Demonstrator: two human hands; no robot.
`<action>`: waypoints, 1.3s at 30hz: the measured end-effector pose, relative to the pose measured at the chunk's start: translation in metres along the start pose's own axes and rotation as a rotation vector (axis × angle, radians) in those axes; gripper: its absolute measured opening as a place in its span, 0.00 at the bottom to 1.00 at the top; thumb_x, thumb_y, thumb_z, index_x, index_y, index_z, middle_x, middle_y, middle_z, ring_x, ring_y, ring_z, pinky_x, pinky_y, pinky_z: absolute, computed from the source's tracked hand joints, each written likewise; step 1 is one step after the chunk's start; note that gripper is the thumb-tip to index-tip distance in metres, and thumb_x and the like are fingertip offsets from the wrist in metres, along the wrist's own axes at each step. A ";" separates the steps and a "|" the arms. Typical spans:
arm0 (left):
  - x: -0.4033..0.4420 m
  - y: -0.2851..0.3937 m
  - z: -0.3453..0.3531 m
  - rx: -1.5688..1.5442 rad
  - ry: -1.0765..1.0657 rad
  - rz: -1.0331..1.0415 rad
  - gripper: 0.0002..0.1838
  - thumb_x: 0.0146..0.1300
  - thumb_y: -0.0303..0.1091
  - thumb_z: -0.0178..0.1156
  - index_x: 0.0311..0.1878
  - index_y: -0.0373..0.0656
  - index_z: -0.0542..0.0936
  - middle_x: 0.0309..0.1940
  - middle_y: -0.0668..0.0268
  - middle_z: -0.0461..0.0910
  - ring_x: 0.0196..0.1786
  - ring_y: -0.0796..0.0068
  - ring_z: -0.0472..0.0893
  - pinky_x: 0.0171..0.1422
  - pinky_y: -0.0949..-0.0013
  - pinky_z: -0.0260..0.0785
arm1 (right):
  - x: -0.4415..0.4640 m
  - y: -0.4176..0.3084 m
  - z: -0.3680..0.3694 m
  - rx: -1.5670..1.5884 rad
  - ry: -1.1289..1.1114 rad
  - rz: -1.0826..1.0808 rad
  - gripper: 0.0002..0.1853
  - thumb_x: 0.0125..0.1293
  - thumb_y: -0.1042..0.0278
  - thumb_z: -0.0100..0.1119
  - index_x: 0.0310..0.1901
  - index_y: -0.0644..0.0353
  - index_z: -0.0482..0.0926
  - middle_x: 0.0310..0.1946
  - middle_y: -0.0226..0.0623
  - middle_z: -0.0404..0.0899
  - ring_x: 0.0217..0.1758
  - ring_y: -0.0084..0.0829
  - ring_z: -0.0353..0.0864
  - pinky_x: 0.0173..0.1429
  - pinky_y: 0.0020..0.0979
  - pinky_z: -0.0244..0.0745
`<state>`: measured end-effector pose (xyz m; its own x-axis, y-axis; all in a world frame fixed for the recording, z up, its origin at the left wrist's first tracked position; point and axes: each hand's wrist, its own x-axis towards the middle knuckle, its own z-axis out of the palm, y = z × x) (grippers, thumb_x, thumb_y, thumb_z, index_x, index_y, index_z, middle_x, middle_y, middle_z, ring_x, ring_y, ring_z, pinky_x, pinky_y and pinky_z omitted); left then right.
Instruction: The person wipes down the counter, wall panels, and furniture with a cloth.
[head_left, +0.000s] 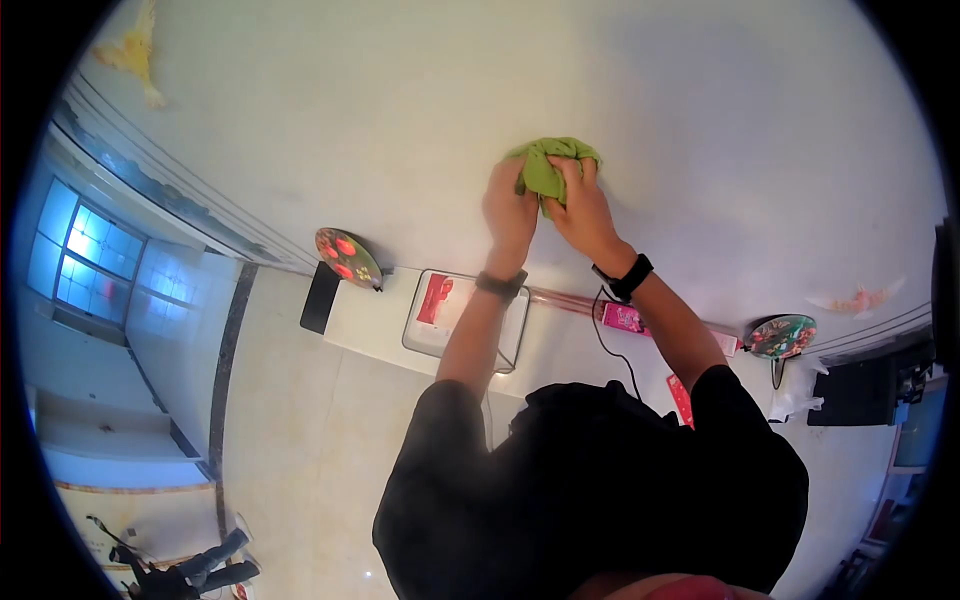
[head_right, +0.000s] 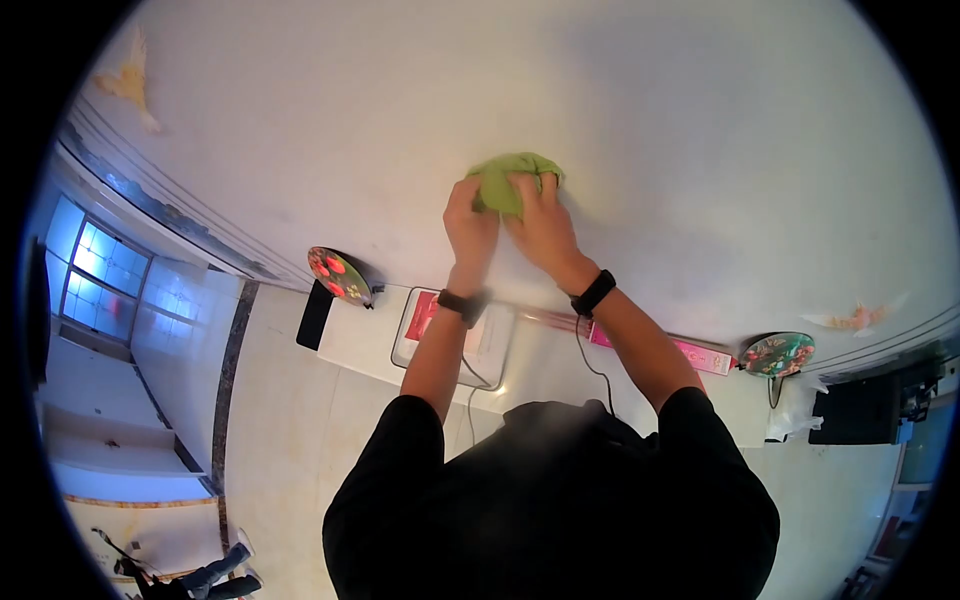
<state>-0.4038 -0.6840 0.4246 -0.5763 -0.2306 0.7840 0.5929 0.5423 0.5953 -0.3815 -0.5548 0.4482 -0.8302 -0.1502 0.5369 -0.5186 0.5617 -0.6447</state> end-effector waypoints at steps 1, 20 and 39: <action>0.004 0.006 0.004 -0.026 0.002 0.007 0.17 0.51 0.17 0.62 0.46 0.40 0.81 0.40 0.57 0.82 0.41 0.60 0.82 0.45 0.66 0.75 | 0.002 0.000 -0.009 -0.015 0.022 -0.021 0.26 0.57 0.73 0.61 0.59 0.53 0.68 0.52 0.51 0.65 0.46 0.59 0.76 0.46 0.49 0.76; 0.016 0.133 0.113 -0.192 -0.271 0.326 0.19 0.50 0.23 0.66 0.47 0.48 0.81 0.42 0.65 0.80 0.40 0.58 0.81 0.42 0.61 0.76 | -0.028 0.070 -0.175 -0.395 0.427 -0.169 0.29 0.54 0.77 0.62 0.60 0.58 0.68 0.51 0.48 0.68 0.58 0.52 0.68 0.58 0.44 0.70; -0.031 0.064 0.116 -0.271 -0.114 0.243 0.18 0.44 0.22 0.65 0.40 0.53 0.85 0.35 0.70 0.78 0.36 0.67 0.80 0.33 0.65 0.75 | -0.043 0.122 -0.084 -0.538 0.600 -0.191 0.32 0.45 0.71 0.72 0.55 0.60 0.71 0.49 0.50 0.70 0.54 0.52 0.70 0.52 0.46 0.73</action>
<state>-0.4132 -0.5478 0.4179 -0.4502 -0.0216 0.8927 0.8387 0.3329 0.4310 -0.3921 -0.4114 0.3919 -0.4087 0.0914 0.9081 -0.3442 0.9061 -0.2461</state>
